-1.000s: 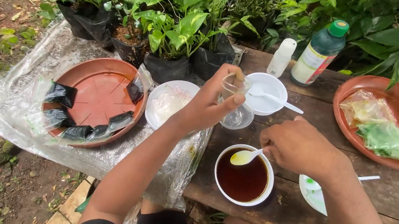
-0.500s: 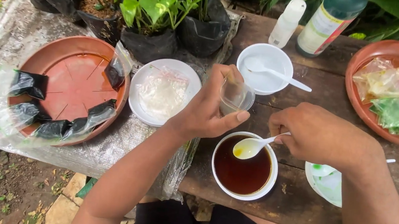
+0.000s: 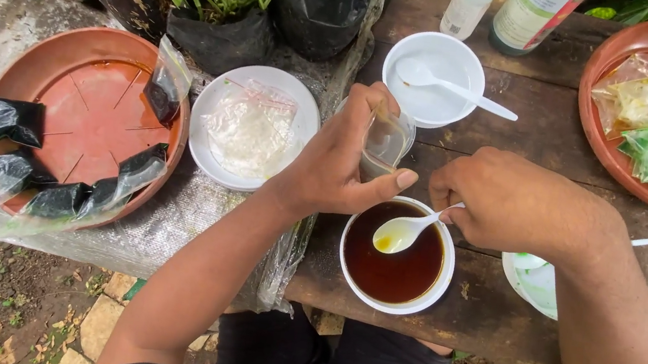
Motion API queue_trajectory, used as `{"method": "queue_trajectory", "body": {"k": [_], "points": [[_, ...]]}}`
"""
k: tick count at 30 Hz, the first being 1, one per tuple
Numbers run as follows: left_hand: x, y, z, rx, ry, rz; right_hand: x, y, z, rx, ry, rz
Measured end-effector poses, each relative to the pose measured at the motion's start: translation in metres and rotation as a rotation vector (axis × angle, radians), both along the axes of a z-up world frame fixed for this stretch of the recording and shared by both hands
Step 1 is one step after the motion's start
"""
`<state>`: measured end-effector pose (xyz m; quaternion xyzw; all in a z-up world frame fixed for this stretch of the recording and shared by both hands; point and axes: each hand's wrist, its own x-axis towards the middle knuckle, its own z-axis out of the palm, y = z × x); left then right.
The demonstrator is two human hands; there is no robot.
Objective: Packaging liquid into small plastic bags using a spoon
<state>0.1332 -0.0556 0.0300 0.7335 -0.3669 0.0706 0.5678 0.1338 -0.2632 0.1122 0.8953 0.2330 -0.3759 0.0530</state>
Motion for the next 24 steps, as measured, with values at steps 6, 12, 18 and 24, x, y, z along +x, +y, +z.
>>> {"method": "queue_trajectory", "body": {"k": [6, 12, 18, 24], "points": [[0.003, -0.002, -0.007, -0.037, 0.009, 0.024, -0.002, 0.001, -0.006, 0.035, 0.008, 0.008], [0.004, -0.001, -0.010, -0.066, 0.023, 0.044, -0.004, 0.005, -0.015, 0.029, 0.027, 0.031], [0.006, -0.001, -0.012, -0.087, 0.006, 0.063, -0.005, 0.004, -0.012, 0.062, 0.053, 0.067], [0.004, 0.000, -0.014, 0.024, 0.041, 0.090, 0.001, -0.014, 0.016, 0.090, 0.024, 0.029]]}}
